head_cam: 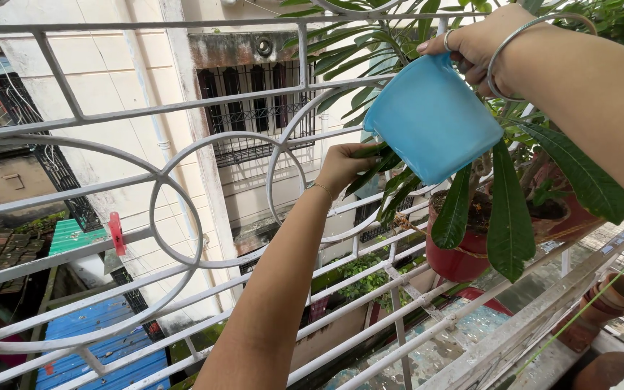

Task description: The person waters various potted plants on a balcony using a small blue mug, refilling it from a yellow bucket as needed.

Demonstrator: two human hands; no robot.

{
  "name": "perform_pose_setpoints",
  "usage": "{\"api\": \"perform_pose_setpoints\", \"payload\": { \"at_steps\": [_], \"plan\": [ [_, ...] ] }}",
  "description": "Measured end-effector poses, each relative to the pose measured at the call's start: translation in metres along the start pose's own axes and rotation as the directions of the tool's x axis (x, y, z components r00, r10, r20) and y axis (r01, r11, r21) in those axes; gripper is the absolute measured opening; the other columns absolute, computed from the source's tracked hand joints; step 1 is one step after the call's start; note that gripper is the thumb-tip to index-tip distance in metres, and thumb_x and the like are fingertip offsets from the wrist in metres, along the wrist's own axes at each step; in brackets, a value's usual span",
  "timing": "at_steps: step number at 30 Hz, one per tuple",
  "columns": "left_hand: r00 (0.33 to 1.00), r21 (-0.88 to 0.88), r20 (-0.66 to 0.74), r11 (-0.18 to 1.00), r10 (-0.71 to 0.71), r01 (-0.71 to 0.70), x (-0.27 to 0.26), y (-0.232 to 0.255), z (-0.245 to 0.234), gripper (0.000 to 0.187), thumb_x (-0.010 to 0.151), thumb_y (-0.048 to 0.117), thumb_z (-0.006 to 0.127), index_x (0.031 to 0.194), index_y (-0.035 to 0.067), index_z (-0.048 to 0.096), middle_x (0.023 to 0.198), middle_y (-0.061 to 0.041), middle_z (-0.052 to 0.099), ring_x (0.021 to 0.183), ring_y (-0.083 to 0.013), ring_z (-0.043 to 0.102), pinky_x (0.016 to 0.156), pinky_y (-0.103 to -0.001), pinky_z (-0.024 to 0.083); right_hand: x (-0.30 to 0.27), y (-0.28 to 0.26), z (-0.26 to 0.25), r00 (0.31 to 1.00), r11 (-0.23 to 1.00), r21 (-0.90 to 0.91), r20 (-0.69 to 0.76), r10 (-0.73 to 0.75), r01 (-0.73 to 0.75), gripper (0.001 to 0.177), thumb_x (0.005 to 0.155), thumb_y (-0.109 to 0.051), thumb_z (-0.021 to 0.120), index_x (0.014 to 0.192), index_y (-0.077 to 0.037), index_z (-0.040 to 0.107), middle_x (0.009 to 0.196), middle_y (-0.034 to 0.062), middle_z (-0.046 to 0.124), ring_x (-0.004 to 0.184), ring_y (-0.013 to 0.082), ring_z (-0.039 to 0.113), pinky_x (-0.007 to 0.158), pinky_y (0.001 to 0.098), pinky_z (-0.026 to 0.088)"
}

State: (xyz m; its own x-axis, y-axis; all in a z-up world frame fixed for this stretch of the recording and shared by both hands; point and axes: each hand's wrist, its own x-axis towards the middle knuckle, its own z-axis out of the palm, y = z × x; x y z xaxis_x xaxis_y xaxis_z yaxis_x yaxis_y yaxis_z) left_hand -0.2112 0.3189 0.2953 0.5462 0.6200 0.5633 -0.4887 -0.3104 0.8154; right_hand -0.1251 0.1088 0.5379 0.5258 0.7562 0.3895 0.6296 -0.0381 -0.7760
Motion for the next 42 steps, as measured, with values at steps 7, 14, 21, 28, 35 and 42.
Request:
{"api": "perform_pose_setpoints", "payload": {
  "at_steps": [7,14,21,28,35,42],
  "plan": [
    [0.998,-0.11,0.025,0.992,-0.053,0.055,-0.012,0.006,0.002,0.029,0.094,0.013,0.073,0.122,0.005,0.074,0.102,-0.012,0.077,0.084,-0.0169,0.076,0.069,-0.03,0.066,0.013,0.003,0.003,1.0,1.0,-0.023,0.0,-0.008,0.008,0.044,0.088,-0.034,0.084,0.066,-0.01,0.054,0.055,-0.0027,0.04,0.044,0.0056,0.023,0.042,0.0281,0.017],
    [0.999,-0.149,-0.014,0.988,0.047,-0.049,-0.013,0.0,0.011,0.033,0.09,0.007,0.073,0.123,0.002,0.073,0.098,-0.013,0.078,0.076,-0.0189,0.077,0.068,-0.029,0.065,0.013,0.004,0.008,1.0,0.998,-0.063,-0.011,-0.008,0.007,0.04,0.086,-0.032,0.084,0.068,-0.01,0.056,0.055,-0.004,0.043,0.044,0.0053,0.027,0.041,0.0269,0.026],
    [0.988,-0.169,-0.146,0.985,-0.05,0.025,-0.01,-0.011,0.002,0.034,0.094,0.021,0.077,0.115,-0.005,0.076,0.09,-0.014,0.077,0.069,-0.016,0.072,0.065,-0.029,0.061,0.014,0.005,0.003,1.0,0.996,-0.09,0.021,0.016,-0.014,0.043,0.089,-0.036,0.083,0.068,-0.01,0.055,0.056,-0.0038,0.037,0.046,0.0058,0.023,0.044,0.0281,0.015],
    [0.99,-0.169,-0.123,0.981,0.076,-0.096,-0.002,-0.022,0.004,0.037,0.088,0.016,0.076,0.122,0.004,0.074,0.099,-0.007,0.079,0.077,-0.0095,0.071,0.07,-0.025,0.061,0.006,0.004,0.002,0.999,0.995,-0.096,0.025,0.021,-0.019,0.045,0.09,-0.036,0.081,0.066,-0.008,0.054,0.058,-0.0039,0.037,0.045,0.0055,0.023,0.043,0.0274,0.013],
    [0.975,-0.125,-0.221,0.992,-0.01,-0.018,-0.009,-0.011,-0.006,0.026,0.091,0.009,0.079,0.112,-0.004,0.077,0.092,-0.012,0.077,0.073,-0.0153,0.071,0.068,-0.029,0.062,0.012,0.011,-0.004,0.997,0.997,-0.078,0.077,0.031,-0.025,0.044,0.091,-0.04,0.078,0.071,-0.012,0.052,0.059,-0.0052,0.035,0.047,0.0057,0.023,0.044,0.0264,0.013],
    [0.994,-0.248,-0.109,0.969,-0.011,-0.017,-0.006,-0.02,-0.011,0.03,0.088,0.011,0.076,0.118,0.003,0.075,0.096,-0.006,0.079,0.075,-0.0092,0.073,0.072,-0.026,0.064,0.014,0.017,-0.011,0.994,0.995,-0.079,0.087,0.067,-0.06,0.046,0.092,-0.044,0.077,0.07,-0.014,0.049,0.06,-0.0058,0.036,0.047,0.0046,0.026,0.044,0.0252,0.016]
  ]
}}
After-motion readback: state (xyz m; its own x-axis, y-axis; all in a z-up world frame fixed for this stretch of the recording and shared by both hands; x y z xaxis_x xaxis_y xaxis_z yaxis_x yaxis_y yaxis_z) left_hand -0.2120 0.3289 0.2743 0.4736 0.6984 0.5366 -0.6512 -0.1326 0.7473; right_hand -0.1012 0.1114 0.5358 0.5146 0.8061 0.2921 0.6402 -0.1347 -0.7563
